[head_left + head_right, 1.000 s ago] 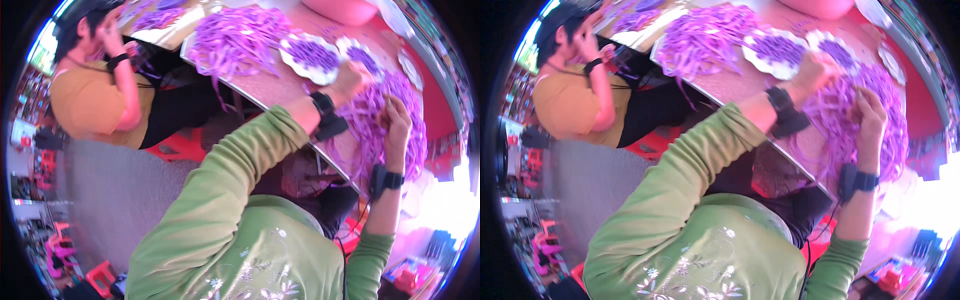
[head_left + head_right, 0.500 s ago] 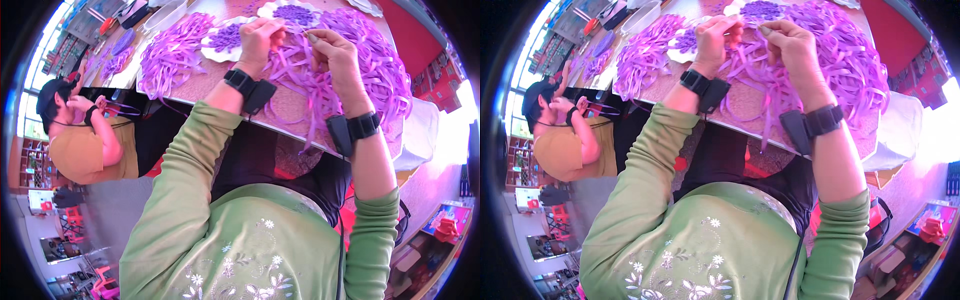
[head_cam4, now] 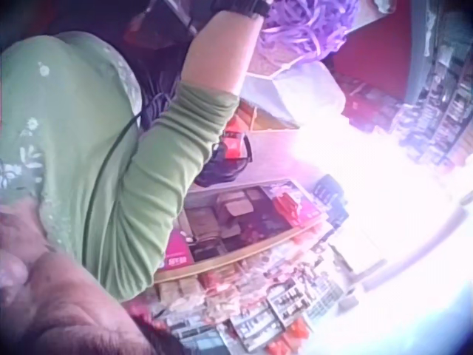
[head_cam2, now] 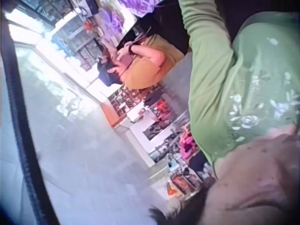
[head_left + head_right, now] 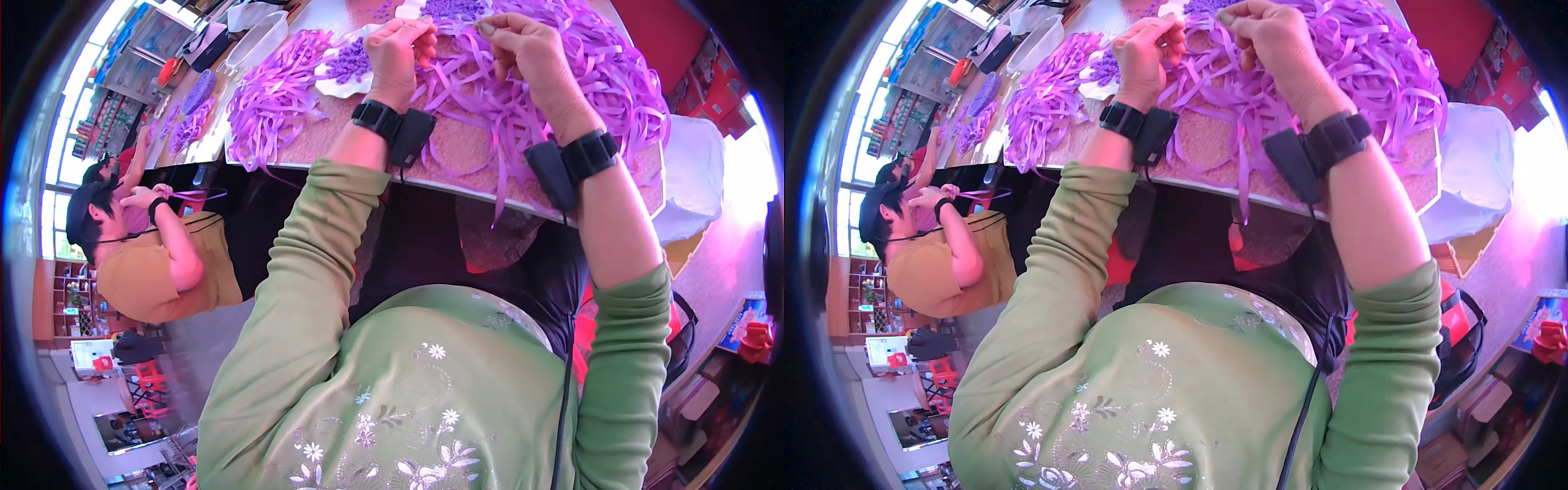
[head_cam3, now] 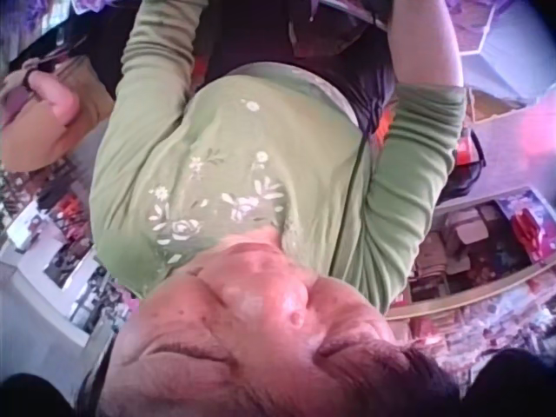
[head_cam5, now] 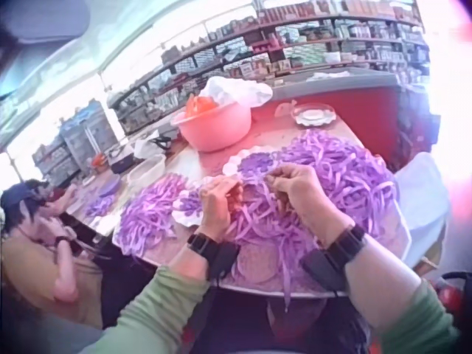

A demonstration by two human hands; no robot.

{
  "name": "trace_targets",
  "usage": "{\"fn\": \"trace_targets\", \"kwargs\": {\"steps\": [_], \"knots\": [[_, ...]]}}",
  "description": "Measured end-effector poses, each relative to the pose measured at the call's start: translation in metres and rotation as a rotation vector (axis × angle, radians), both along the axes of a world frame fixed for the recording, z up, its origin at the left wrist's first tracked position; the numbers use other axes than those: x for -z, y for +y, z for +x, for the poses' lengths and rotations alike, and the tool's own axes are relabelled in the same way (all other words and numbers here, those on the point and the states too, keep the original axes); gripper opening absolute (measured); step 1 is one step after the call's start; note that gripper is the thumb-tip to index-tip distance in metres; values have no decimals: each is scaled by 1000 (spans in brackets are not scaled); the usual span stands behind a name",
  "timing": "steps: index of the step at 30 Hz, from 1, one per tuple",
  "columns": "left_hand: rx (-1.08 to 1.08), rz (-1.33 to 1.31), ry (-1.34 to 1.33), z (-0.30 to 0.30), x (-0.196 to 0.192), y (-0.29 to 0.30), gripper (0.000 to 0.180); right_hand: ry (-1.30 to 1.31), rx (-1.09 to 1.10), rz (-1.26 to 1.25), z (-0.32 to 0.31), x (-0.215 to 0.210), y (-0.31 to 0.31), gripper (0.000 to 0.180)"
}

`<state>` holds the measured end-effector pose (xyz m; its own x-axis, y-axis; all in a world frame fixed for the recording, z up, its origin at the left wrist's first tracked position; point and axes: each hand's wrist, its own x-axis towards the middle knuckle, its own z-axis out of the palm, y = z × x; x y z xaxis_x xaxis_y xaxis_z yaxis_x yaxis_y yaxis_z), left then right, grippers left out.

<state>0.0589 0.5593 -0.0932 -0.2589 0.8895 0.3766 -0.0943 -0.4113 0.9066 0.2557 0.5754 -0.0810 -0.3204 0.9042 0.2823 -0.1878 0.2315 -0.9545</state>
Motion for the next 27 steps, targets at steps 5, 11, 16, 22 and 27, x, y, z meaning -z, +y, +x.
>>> {"fn": "trace_targets", "kwargs": {"steps": [5, 11, 16, 22, 27], "knots": [[-10, 4, 13, -2, 1, 0, 17, -27, 24, -31, 2, -1, 4, 19], [-17, -35, 68, -2, -4, -2, 18, -49, 14, 10, -2, -4, -2, 20], [-24, -70, -68, 3, -8, -5, 19, -53, -29, -76, -2, -3, -8, 18], [-94, -27, -210, -10, -11, -10, 30, -19, -39, -130, -2, -10, -10, 18], [-67, -60, -265, -30, -24, -10, 27, 2, -41, -142, 1, -9, -8, 17]]}}
